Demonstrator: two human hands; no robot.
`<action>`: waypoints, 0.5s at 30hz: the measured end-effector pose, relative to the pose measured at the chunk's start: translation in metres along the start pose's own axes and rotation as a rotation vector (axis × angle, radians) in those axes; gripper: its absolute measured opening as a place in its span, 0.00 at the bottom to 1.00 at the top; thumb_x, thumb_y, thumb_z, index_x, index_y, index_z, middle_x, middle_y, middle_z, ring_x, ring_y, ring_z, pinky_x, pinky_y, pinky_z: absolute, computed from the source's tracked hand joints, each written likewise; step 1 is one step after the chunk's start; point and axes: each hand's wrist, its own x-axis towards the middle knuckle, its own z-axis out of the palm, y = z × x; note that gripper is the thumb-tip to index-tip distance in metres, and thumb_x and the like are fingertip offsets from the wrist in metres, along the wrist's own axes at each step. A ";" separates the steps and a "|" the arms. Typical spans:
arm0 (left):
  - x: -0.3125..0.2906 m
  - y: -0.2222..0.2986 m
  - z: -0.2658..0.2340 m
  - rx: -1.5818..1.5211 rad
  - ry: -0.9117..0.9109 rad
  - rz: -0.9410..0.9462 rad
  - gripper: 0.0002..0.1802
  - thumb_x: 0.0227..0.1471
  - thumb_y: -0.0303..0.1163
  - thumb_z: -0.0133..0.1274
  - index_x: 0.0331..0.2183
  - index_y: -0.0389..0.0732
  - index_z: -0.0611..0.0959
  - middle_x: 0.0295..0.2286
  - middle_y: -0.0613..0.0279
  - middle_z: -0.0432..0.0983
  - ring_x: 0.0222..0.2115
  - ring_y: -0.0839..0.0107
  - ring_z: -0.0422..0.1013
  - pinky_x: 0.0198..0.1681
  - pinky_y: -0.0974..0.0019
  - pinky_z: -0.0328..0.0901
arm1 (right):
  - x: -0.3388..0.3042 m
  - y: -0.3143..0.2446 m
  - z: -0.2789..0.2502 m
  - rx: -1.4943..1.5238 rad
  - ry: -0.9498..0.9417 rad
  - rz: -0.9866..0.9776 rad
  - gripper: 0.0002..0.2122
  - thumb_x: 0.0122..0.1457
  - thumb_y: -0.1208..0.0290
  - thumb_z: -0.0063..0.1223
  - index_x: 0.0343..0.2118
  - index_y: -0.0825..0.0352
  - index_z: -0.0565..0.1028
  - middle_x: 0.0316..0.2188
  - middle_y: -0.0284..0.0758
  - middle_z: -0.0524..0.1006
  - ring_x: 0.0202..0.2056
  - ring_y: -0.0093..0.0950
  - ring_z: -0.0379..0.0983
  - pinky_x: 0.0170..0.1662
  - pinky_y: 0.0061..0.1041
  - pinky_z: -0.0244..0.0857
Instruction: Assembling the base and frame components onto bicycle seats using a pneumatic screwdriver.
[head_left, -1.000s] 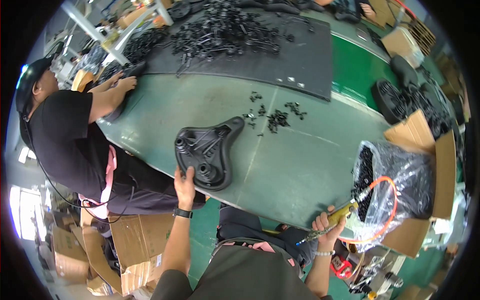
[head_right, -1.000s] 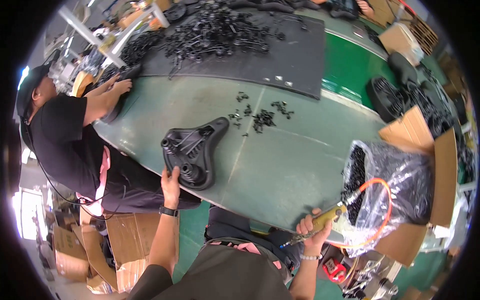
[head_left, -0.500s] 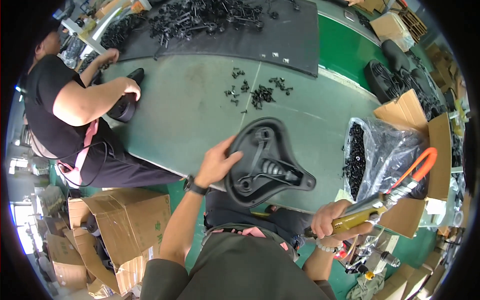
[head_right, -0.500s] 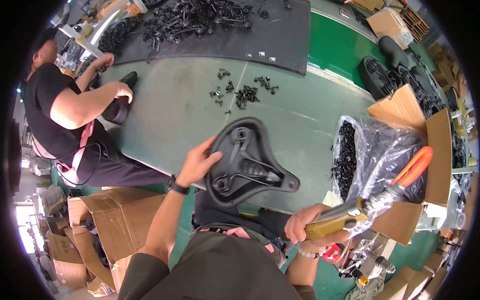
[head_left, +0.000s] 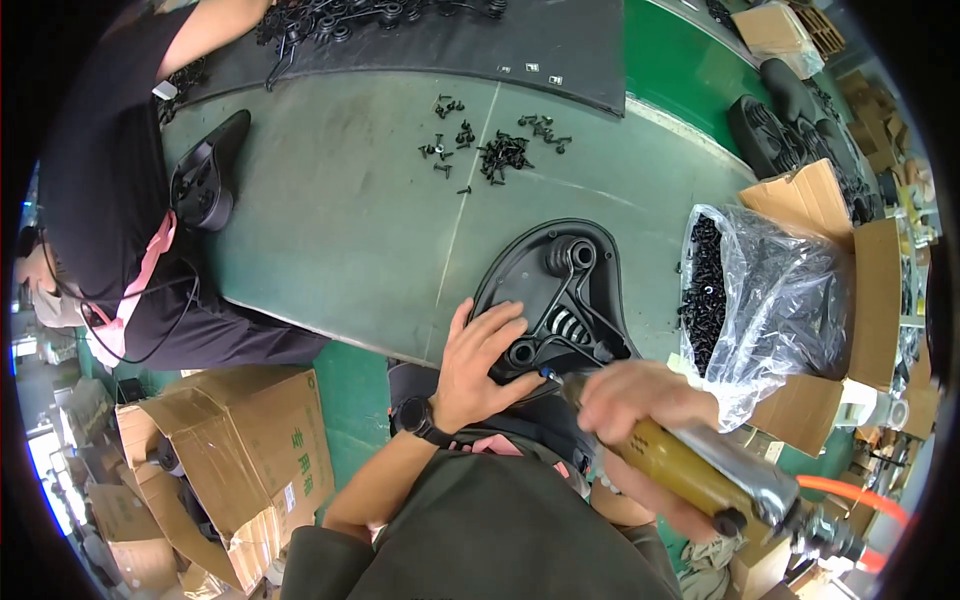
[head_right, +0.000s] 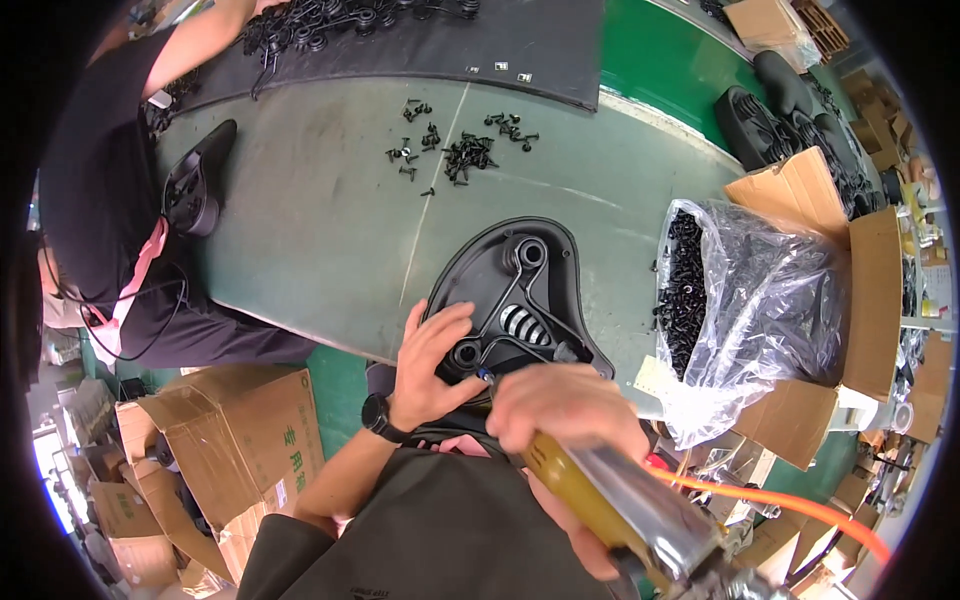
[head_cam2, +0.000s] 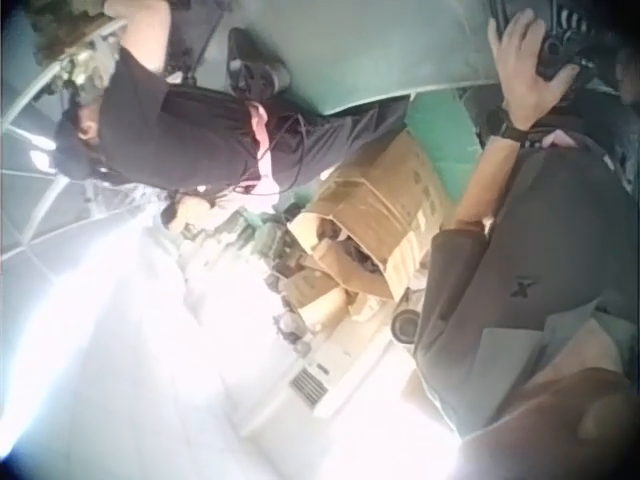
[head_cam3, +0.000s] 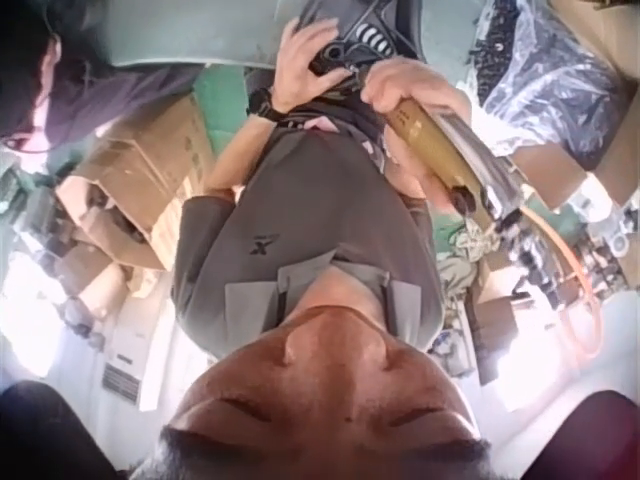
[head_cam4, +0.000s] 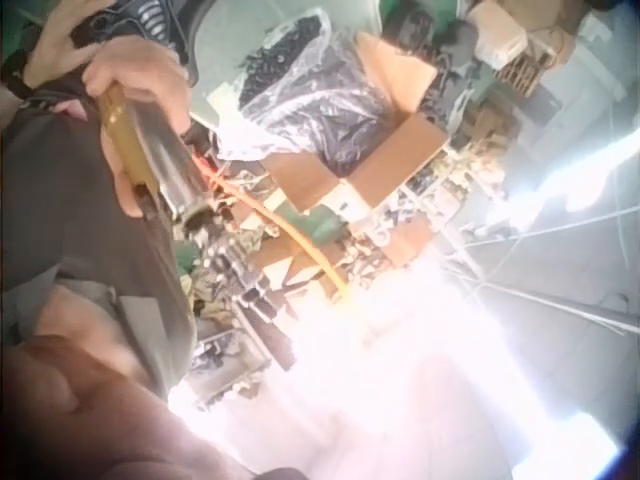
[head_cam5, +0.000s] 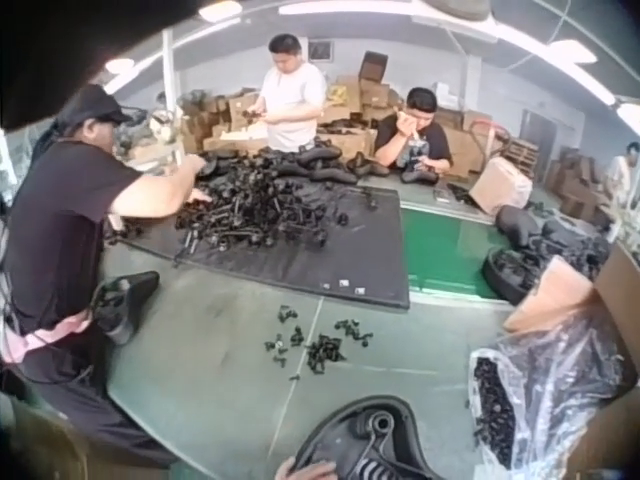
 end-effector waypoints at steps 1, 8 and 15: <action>-0.002 -0.002 0.002 -0.003 0.004 -0.006 0.34 0.33 0.34 0.67 0.46 0.40 0.75 0.48 0.50 0.71 0.48 0.55 0.69 0.58 0.41 0.51 | -0.003 0.004 0.001 -0.001 -0.004 0.007 0.33 0.52 0.40 0.52 0.40 0.74 0.68 0.19 0.39 0.73 0.19 0.33 0.71 0.23 0.30 0.68; -0.003 -0.003 0.004 -0.105 0.036 -0.062 0.25 0.32 0.31 0.66 0.38 0.39 0.79 0.42 0.52 0.76 0.41 0.59 0.74 0.59 0.42 0.47 | -0.022 0.017 0.004 -0.019 0.097 0.424 0.16 0.49 0.67 0.52 0.39 0.71 0.69 0.27 0.39 0.73 0.31 0.33 0.72 0.38 0.30 0.66; -0.011 -0.008 0.002 -0.075 0.051 -0.044 0.26 0.33 0.33 0.66 0.39 0.38 0.79 0.42 0.53 0.76 0.41 0.59 0.74 0.60 0.42 0.47 | -0.026 0.043 -0.004 -0.257 -0.312 0.190 0.46 0.40 0.25 0.49 0.42 0.73 0.66 0.26 0.40 0.72 0.27 0.33 0.70 0.34 0.32 0.66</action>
